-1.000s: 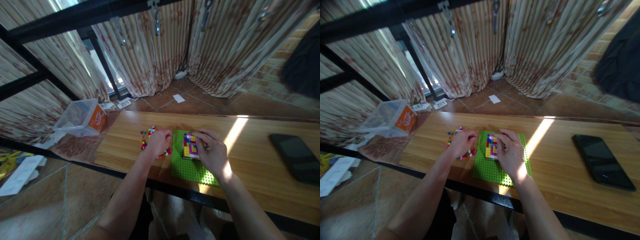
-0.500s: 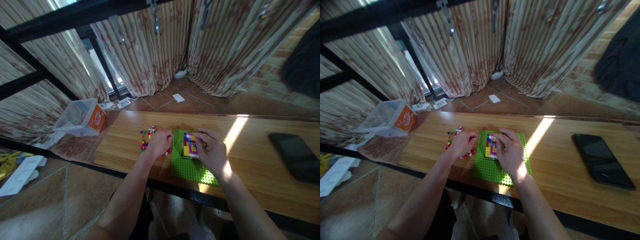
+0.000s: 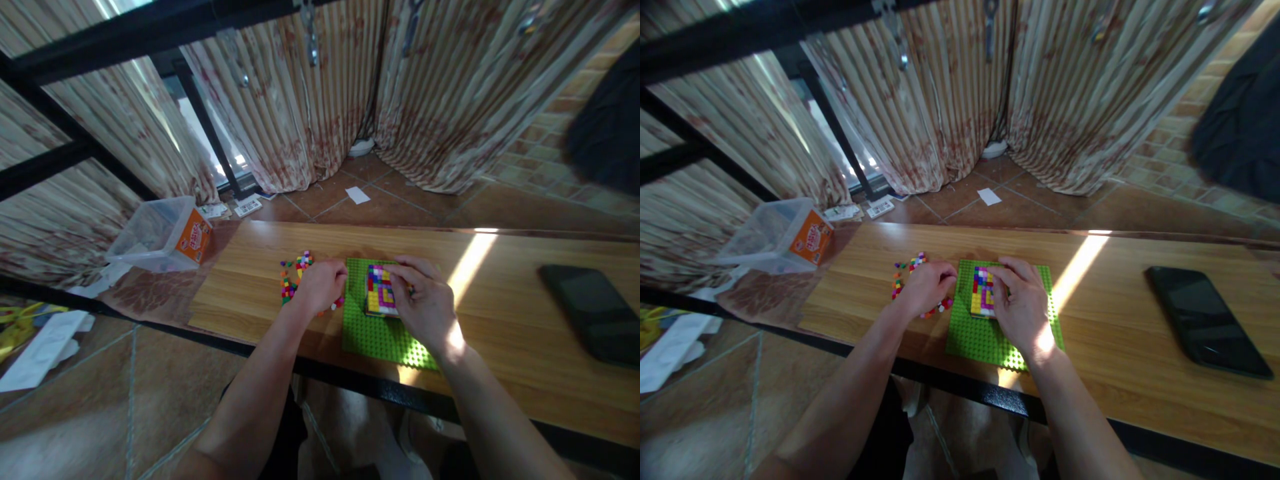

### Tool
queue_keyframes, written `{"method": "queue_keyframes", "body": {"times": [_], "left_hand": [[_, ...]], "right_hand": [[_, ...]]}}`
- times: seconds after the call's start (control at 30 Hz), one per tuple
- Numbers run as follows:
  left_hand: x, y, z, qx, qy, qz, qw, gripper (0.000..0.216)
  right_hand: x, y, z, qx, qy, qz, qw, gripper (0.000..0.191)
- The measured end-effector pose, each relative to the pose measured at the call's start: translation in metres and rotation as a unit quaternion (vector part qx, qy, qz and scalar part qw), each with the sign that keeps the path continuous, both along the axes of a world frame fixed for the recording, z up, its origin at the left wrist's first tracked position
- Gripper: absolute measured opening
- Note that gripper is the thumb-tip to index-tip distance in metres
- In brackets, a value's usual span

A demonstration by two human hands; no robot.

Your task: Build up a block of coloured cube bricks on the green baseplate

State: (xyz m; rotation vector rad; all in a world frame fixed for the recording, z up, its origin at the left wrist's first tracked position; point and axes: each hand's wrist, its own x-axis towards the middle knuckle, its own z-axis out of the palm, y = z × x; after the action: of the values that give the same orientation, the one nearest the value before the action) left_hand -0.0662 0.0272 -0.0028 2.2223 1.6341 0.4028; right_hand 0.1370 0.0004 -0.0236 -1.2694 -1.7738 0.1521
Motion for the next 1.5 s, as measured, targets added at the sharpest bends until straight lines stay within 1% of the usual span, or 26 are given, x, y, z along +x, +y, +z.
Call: {"method": "queue_keyframes", "body": {"times": [0.2,0.27,0.33,0.43,0.53,0.6,0.67,0.83,1.07,1.27,1.5], "left_hand": [[0.0,0.0,0.001,-0.002,-0.027,0.01,1.0,0.019],[0.0,0.0,0.0,-0.006,-0.059,0.014,0.998,0.017],[0.0,0.0,-0.001,-0.015,-0.118,0.015,0.993,0.016],[0.002,0.0,-0.002,-0.038,-0.239,0.004,0.97,0.013],[0.003,0.0,-0.003,-0.074,-0.353,-0.016,0.933,0.012],[0.004,0.0,-0.001,-0.095,-0.403,-0.018,0.91,0.013],[0.004,-0.001,0.001,-0.115,-0.433,-0.016,0.894,0.014],[0.004,-0.005,0.007,-0.159,-0.487,-0.031,0.858,0.018],[0.009,-0.01,0.009,-0.213,-0.503,-0.035,0.837,0.021],[0.011,-0.007,0.001,-0.208,-0.539,-0.027,0.816,0.024],[0.014,-0.005,-0.005,-0.214,-0.575,-0.049,0.788,0.025]], "right_hand": [[0.0,0.0,0.0,0.002,0.002,0.0,1.0,0.024],[0.0,0.0,0.001,0.002,-0.002,-0.001,1.0,0.025],[0.0,0.0,0.001,0.004,-0.004,-0.002,1.0,0.025],[0.0,0.001,0.001,0.007,0.002,0.001,1.0,0.023],[-0.001,0.0,0.0,0.005,0.012,0.0,1.0,0.02],[-0.002,-0.001,0.0,0.003,0.009,-0.008,1.0,0.019],[-0.004,-0.003,0.002,0.004,0.001,-0.015,1.0,0.017],[-0.008,-0.008,0.007,0.024,-0.024,0.005,0.999,0.017],[-0.007,-0.008,0.009,0.047,-0.032,0.038,0.998,0.014],[-0.008,-0.01,0.012,0.058,-0.032,0.056,0.996,0.014],[-0.008,-0.011,0.012,0.061,-0.021,0.06,0.996,0.012]]}}
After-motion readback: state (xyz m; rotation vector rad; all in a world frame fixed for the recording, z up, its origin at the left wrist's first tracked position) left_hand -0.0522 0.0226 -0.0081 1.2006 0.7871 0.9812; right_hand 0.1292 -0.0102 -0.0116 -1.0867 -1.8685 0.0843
